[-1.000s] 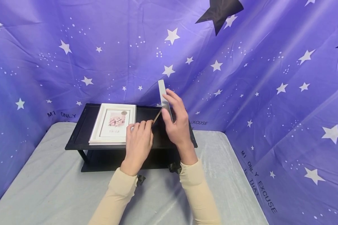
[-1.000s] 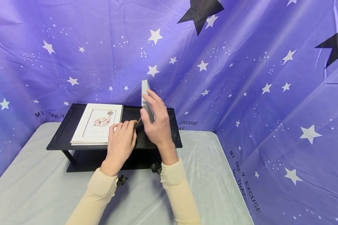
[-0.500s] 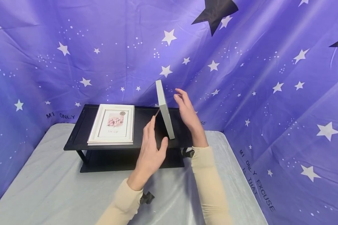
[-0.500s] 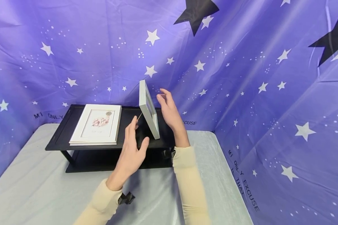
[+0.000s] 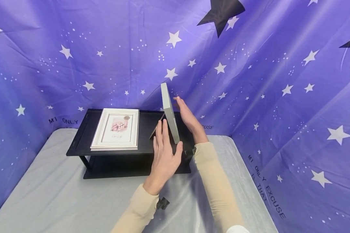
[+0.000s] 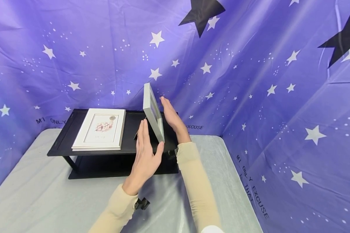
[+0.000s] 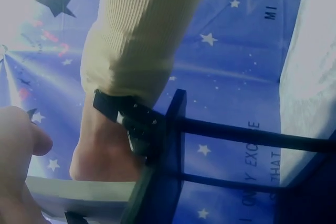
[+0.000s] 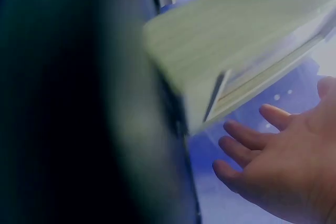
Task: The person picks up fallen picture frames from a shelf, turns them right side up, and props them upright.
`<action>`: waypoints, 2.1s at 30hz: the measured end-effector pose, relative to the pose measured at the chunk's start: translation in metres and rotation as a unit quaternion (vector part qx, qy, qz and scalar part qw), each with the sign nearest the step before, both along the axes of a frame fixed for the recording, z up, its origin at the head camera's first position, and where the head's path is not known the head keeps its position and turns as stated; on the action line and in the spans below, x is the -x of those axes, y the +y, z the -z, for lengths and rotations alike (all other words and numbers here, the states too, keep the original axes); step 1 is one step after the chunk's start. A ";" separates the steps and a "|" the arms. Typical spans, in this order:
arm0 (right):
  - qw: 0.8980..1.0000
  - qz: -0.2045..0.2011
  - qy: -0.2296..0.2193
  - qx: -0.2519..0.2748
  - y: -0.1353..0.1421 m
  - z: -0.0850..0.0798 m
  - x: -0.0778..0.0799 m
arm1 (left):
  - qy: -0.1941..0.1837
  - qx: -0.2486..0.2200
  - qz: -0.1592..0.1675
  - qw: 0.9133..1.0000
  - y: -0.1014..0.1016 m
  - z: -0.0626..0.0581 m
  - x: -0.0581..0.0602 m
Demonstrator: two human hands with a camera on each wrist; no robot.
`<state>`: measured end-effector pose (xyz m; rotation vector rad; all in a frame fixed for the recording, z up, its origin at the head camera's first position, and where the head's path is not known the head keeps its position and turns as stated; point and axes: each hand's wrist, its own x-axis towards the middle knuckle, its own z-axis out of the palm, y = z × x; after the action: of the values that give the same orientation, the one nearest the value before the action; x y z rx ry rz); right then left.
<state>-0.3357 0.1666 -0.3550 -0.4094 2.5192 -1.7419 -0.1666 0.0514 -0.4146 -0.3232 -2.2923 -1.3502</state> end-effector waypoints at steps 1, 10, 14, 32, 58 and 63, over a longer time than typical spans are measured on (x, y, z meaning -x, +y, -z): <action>1.000 -0.004 -0.010 0.005 0.001 0.002 0.000 | 0.002 0.000 -0.001 1.000 -0.001 0.000 0.001; 0.998 -0.012 -0.060 0.003 0.011 0.016 0.000 | 0.025 0.033 0.000 0.999 -0.011 0.004 0.012; 0.999 -0.005 -0.051 0.011 0.015 0.019 0.000 | 0.027 0.017 0.006 0.999 -0.018 0.004 0.018; 0.998 0.036 -0.041 -0.014 0.036 0.020 -0.024 | 0.025 -0.075 0.009 0.997 -0.035 0.000 0.055; 0.993 0.077 0.026 -0.088 0.050 0.020 -0.071 | 0.023 -0.262 0.033 0.964 -0.036 -0.016 0.103; 0.993 0.081 0.023 -0.086 0.049 0.018 -0.081 | 0.021 -0.280 0.033 0.959 -0.040 -0.020 0.106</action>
<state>-0.2550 0.2158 -0.3730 -0.2434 2.7786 -1.5603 -0.2728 0.0117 -0.3947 -0.2331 -1.7745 -1.9258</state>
